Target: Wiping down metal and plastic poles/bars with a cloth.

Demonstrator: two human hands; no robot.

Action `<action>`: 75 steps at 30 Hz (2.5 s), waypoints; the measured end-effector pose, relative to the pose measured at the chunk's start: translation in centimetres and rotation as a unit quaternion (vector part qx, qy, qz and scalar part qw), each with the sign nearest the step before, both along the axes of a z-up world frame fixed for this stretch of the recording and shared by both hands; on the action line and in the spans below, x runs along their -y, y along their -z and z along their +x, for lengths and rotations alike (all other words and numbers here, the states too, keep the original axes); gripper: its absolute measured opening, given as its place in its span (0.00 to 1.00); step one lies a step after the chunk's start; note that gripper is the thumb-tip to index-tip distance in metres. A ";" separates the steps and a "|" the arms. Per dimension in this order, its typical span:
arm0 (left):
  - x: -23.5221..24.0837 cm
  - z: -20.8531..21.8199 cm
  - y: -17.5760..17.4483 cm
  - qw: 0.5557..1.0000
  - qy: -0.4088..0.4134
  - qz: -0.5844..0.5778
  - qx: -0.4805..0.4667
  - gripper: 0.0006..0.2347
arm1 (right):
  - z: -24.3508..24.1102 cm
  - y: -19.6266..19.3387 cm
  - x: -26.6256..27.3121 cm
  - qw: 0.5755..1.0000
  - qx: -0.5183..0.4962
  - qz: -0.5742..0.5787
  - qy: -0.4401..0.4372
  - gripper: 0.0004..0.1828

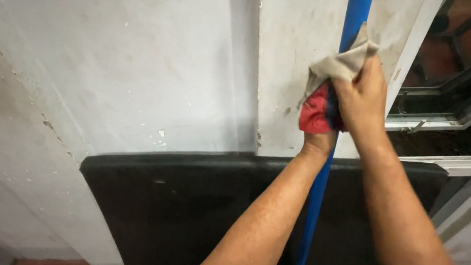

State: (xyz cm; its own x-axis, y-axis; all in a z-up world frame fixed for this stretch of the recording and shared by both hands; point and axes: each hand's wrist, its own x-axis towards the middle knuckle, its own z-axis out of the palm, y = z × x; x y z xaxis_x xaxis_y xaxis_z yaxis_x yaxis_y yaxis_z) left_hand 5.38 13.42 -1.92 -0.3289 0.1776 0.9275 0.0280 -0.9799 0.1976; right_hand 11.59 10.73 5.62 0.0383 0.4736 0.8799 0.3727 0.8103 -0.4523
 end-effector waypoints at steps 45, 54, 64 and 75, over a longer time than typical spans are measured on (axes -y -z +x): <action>7.2 -2.9 -6.5 0.933 0.237 -0.264 -0.061 0.20 | -0.2 11.3 4.4 0.984 -0.107 -0.096 -0.109 0.19; 4.4 -3.5 -5.1 0.919 0.285 -0.261 -0.074 0.29 | 0.9 17.8 1.9 0.974 -0.134 -0.068 -0.172 0.20; 6.5 -3.5 -4.1 0.924 0.312 -0.221 0.017 0.27 | -0.8 19.1 4.7 0.981 -0.109 -0.096 -0.131 0.24; 7.4 -3.2 -1.1 0.900 0.325 -0.290 0.025 0.26 | 1.6 27.9 1.0 0.972 -0.141 -0.107 -0.157 0.28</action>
State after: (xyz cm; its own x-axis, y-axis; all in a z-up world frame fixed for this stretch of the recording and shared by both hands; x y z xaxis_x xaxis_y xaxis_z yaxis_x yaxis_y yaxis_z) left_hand 2.22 5.99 -0.79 -0.0186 0.7973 0.6032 -0.5372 -0.5169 0.6666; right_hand 13.15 9.71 -22.29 0.0880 0.6714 0.7359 -0.0404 0.7405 -0.6708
